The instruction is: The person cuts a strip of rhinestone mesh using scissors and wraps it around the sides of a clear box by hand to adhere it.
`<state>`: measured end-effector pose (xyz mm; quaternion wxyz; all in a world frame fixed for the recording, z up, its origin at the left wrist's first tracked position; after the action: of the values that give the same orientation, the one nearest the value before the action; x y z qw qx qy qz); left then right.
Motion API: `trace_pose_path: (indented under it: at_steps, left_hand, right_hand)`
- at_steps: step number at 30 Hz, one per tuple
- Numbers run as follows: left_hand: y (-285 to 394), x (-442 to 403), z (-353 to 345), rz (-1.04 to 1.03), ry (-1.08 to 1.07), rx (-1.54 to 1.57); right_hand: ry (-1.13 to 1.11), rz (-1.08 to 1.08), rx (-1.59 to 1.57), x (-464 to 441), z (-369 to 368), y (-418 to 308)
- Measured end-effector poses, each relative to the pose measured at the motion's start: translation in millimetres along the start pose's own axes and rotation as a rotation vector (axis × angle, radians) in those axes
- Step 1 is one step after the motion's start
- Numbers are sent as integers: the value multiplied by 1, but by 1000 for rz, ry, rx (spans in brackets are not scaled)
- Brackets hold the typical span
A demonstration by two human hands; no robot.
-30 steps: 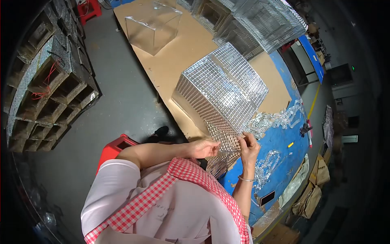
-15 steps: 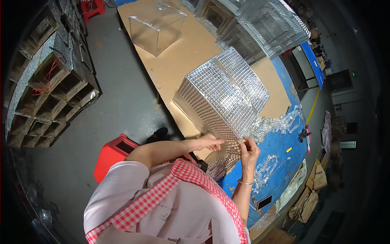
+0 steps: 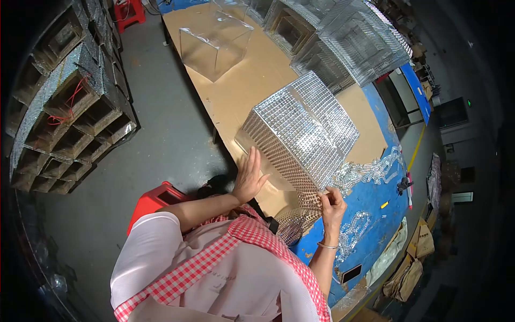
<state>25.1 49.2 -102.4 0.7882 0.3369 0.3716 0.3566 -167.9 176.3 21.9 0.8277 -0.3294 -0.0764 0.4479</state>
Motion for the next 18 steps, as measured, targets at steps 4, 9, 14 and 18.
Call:
trace_pose_path:
  at_steps: [4,9,14,18]
  left_hand:
    - [11,0,-33,-84,-300,-188]
    - [50,36,-60,-668,-683,-14]
    - [54,20,-52,-736,-679,196]
    - [120,-39,-8,-804,-191,104]
  right_hand:
    - [-28,-27,-22,-2,-2,-1]
    - [5,8,80,0,2,-4]
    - [31,53,92,-1,4,-7]
    - [75,16,42,0,-3,5]
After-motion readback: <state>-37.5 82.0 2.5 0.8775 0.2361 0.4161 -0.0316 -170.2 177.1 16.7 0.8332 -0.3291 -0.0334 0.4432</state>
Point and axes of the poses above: each hand's wrist, its own x-axis away from the middle knuckle, its own z-axis out of the back of the hand, y = z × x, the point moved 2 cm from there along -x, towards the middle knuckle, and after that the axes turned 13 degrees about x, right-handed, at the moved point
